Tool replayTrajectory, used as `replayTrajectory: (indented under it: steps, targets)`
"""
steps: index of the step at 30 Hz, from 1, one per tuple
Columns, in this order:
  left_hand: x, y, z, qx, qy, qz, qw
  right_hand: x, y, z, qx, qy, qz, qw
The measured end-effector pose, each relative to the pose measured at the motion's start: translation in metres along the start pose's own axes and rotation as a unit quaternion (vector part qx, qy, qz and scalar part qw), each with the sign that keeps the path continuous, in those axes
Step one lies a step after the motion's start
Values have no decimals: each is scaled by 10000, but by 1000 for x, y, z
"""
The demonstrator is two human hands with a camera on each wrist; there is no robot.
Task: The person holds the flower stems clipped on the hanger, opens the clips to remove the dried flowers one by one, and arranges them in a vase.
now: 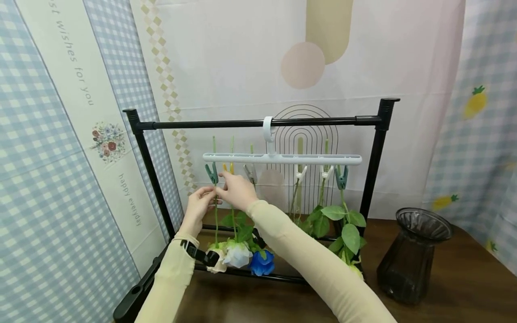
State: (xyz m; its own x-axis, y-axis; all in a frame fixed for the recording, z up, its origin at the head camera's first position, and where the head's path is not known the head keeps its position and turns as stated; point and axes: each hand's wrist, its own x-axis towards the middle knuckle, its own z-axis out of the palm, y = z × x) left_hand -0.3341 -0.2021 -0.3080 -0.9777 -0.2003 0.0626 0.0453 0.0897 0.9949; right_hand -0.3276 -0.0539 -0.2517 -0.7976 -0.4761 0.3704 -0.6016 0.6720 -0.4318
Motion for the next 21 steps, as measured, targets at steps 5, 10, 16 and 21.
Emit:
replayTrajectory:
  steps: [5,10,16,21]
  targets:
    - [-4,-5,-1,-48,-148,140,9998,4,-13,11,-568,488,321,9967]
    - [-12,-11,-6,60,-96,237,9997,13,-25,25,-1466,934,338,9842]
    - [-18,-15,-10,296,-57,293,9991,22,-30,38,-2302,1207,290,9652]
    - [-17,-11,-10,419,-24,383,9984,27,-28,35,-2463,1603,309,9553]
